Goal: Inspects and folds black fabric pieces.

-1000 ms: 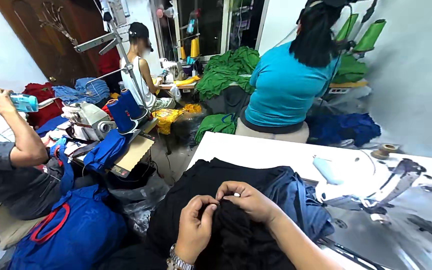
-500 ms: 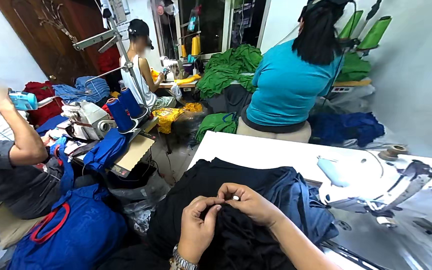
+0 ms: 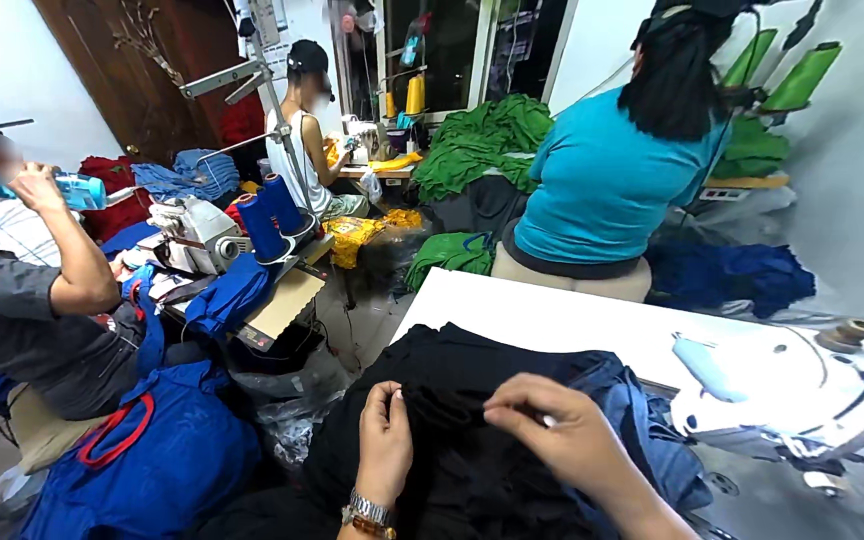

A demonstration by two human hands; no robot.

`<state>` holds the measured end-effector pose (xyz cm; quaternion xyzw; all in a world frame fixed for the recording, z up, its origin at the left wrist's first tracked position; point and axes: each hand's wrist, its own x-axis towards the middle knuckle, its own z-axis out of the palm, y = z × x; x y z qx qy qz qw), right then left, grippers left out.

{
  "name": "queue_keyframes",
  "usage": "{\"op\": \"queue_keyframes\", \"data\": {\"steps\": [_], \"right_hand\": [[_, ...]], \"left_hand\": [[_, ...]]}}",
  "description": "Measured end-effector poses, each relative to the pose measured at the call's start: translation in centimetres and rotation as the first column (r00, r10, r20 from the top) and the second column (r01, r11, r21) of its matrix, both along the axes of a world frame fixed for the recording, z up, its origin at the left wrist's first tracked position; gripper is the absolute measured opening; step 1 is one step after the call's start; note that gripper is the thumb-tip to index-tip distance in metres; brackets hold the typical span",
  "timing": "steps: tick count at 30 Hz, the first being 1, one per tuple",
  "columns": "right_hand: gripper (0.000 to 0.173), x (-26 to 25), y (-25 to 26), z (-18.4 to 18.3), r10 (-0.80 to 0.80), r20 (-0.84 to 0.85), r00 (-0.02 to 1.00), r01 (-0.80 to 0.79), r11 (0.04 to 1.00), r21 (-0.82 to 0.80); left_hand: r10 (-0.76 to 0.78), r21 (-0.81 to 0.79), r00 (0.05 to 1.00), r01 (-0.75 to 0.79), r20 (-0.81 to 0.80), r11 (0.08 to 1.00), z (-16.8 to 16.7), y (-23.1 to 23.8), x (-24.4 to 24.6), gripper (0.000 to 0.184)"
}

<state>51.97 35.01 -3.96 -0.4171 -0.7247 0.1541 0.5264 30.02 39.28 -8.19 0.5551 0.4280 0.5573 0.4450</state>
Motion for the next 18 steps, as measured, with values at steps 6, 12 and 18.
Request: {"op": "queue_keyframes", "data": {"steps": [6, 12, 18], "right_hand": [[0.021, -2.1, -0.5, -2.4, -0.089, 0.377, 0.922, 0.015, 0.981, 0.195], [0.017, -4.1, 0.9, -2.7, -0.365, 0.334, 0.869, 0.253, 0.907, 0.336], [0.015, -4.0, 0.6, -2.6, -0.233, 0.224, 0.946, 0.185, 0.959, 0.217]], "left_hand": [[0.009, -0.082, 0.993, 0.001, 0.119, 0.997, 0.2, -0.3, 0.9, 0.021], [-0.026, -0.056, 0.993, 0.033, 0.118, 0.998, 1.0, -0.7, 0.9, 0.019], [0.037, 0.063, 0.998, -0.041, 0.059, 0.997, 0.8, -0.8, 1.2, 0.017]]}}
